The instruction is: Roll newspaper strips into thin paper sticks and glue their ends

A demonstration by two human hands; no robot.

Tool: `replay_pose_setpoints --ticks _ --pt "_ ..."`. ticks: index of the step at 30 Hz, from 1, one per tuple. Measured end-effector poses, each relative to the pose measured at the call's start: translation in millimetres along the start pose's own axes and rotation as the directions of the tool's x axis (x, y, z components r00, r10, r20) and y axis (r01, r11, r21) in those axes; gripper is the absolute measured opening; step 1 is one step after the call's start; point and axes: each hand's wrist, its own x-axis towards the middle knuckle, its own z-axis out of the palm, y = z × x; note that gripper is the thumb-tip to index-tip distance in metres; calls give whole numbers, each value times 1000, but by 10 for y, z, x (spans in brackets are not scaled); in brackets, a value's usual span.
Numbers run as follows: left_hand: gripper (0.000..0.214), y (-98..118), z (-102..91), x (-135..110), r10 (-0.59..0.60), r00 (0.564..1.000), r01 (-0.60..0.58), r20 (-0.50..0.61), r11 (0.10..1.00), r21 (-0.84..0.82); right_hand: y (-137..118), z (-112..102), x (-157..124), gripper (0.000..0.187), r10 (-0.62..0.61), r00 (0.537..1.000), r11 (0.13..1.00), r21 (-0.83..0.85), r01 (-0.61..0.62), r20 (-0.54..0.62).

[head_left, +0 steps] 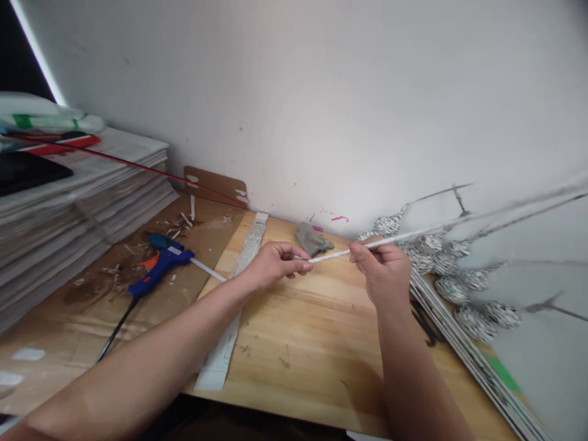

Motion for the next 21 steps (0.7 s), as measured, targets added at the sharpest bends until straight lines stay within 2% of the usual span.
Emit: replay_pose_setpoints --ticks 3,6,11,13,15,17,18,19,20,21 --pt "26 31 -48 32 -10 999 0 -42 972 -236 -1 35 -13 23 -39 999 999 -6 39 -13" --pt "23 45 -82 63 -8 996 -32 -87 892 -450 23 113 -35 25 -42 998 999 3 42 -55" --pt "12 54 -142 103 -38 989 -71 -146 740 -668 135 318 -84 30 61 993 997 62 -55 -102" --pt "7 61 -171 119 -32 986 -98 -166 692 -715 152 406 -142 30 140 989 985 113 -132 -57" --pt "6 73 -201 136 -19 981 -134 -193 651 -747 113 481 -255 34 230 972 965 120 -234 46" --pt "8 92 -226 148 -27 974 -162 -226 617 -770 9 527 -422 39 286 939 957 -2 -291 192" --pt "8 103 -234 152 -39 969 -171 -244 605 -777 -64 536 -516 38 284 919 958 -120 -260 273" --pt "8 114 -239 153 -53 964 -178 -261 599 -781 -144 534 -604 36 239 912 953 -262 -153 335" --pt "8 126 -240 151 -69 959 -181 -276 598 -781 -223 521 -679 32 127 922 918 -395 30 365" --pt "8 137 -238 148 -84 954 -182 -287 600 -779 -295 499 -733 29 -44 905 836 -481 265 423"
